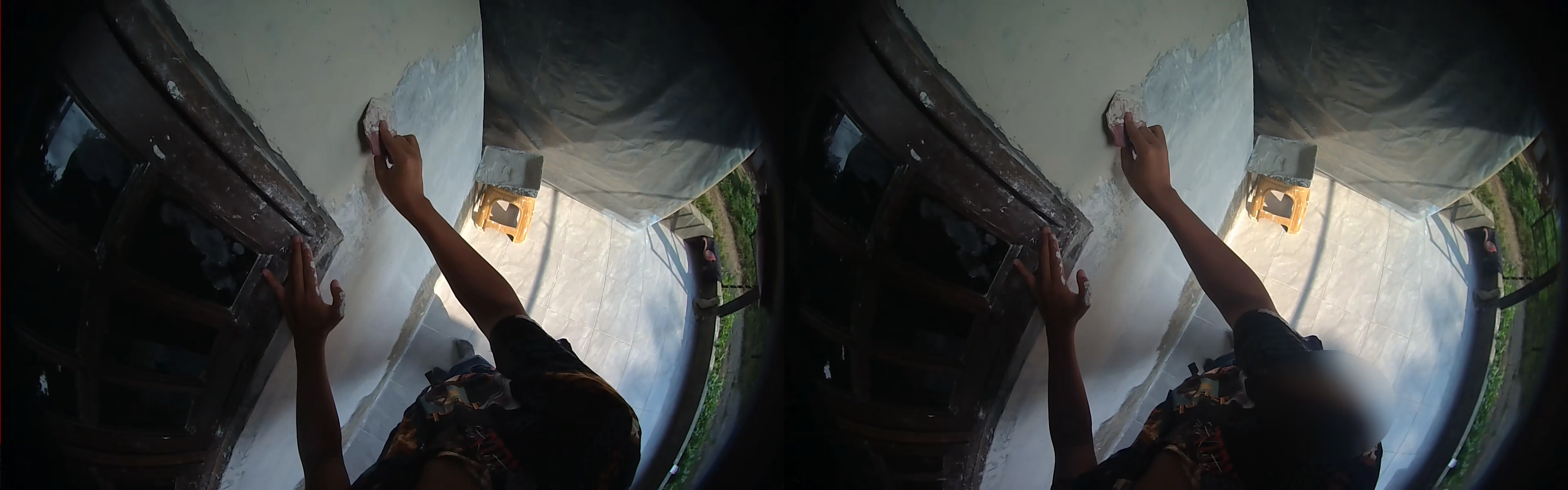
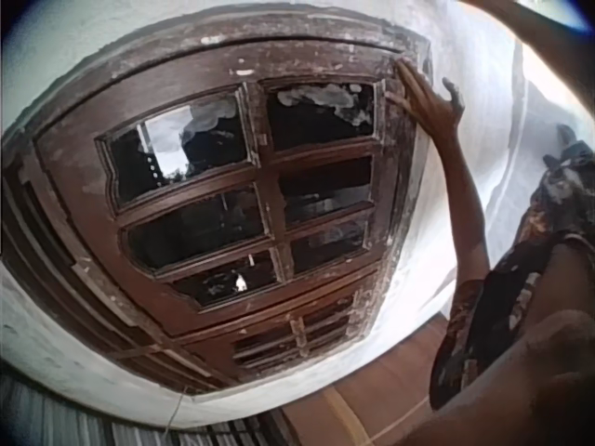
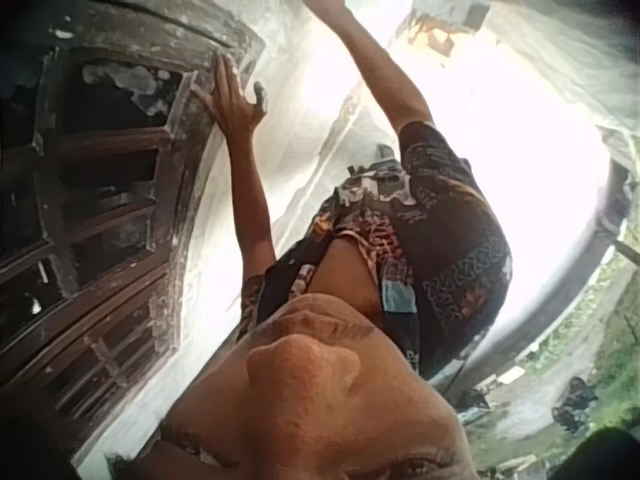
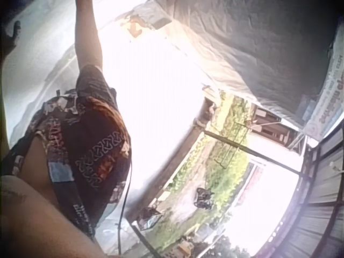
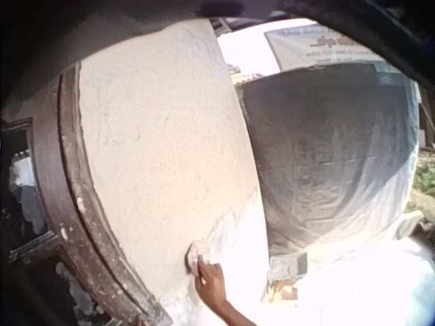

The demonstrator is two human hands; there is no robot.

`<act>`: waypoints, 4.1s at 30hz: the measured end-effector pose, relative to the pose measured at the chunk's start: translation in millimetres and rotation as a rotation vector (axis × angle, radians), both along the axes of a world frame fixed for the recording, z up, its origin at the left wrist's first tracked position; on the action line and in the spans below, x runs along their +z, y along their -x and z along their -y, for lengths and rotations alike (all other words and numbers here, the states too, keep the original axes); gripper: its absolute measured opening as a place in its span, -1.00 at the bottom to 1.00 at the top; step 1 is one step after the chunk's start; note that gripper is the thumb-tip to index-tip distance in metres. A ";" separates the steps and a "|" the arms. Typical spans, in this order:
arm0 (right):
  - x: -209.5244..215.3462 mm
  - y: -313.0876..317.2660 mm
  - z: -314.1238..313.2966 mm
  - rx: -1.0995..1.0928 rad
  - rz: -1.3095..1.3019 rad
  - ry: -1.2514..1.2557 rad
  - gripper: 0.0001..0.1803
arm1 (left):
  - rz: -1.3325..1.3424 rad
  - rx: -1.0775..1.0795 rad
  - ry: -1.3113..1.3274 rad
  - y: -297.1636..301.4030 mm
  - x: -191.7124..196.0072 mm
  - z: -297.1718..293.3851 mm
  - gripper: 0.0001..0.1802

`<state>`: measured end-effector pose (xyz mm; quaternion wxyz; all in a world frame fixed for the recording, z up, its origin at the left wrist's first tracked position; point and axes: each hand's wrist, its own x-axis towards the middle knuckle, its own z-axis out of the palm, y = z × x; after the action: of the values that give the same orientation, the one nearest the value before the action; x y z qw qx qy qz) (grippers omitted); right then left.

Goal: The person applies wall putty to a damaged wall near a window using a putty knife.

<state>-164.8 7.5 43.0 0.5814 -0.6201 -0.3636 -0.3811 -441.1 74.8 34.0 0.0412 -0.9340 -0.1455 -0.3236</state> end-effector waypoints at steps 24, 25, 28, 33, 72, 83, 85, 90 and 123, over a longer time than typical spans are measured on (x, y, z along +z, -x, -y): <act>-48.6 108.2 19.0 0.187 -0.108 0.184 -0.38 | 0.032 0.004 0.014 0.9 0.4 0.4 -0.19; -54.9 121.2 24.3 0.237 -0.124 0.165 -0.41 | 0.024 0.003 0.006 0.4 0.0 0.0 -0.19; -26.1 114.9 37.0 0.276 -0.169 0.062 -0.46 | 0.017 0.002 0.018 1.3 2.5 0.0 -0.18; 21.2 28.6 17.2 0.076 -0.122 -0.025 -0.36 | 0.034 -0.013 0.010 -3.3 1.9 1.9 -0.18; -33.9 127.3 19.7 0.211 -0.110 0.130 -0.36 | 0.053 -0.003 0.051 -0.7 -2.2 1.7 -0.18; 14.9 17.9 25.2 0.039 -0.024 -0.107 -0.37 | 0.051 -0.010 0.025 -2.2 -1.5 0.7 -0.21; 21.0 2.3 18.2 0.016 0.011 -0.048 -0.37 | 0.046 -0.001 0.013 1.0 0.1 0.6 -0.22; -6.9 24.5 3.2 0.090 -0.026 0.058 -0.30 | 0.042 0.000 0.022 0.2 0.0 1.2 -0.22; 9.9 -2.7 14.7 0.005 -0.096 -0.016 -0.43 | 0.058 -0.010 0.022 -1.6 -0.6 1.4 -0.22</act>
<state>-162.1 -7.3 52.9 0.6041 -0.6320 -0.3336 -0.3526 -439.4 73.5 33.5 0.0252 -0.9254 -0.1456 -0.3491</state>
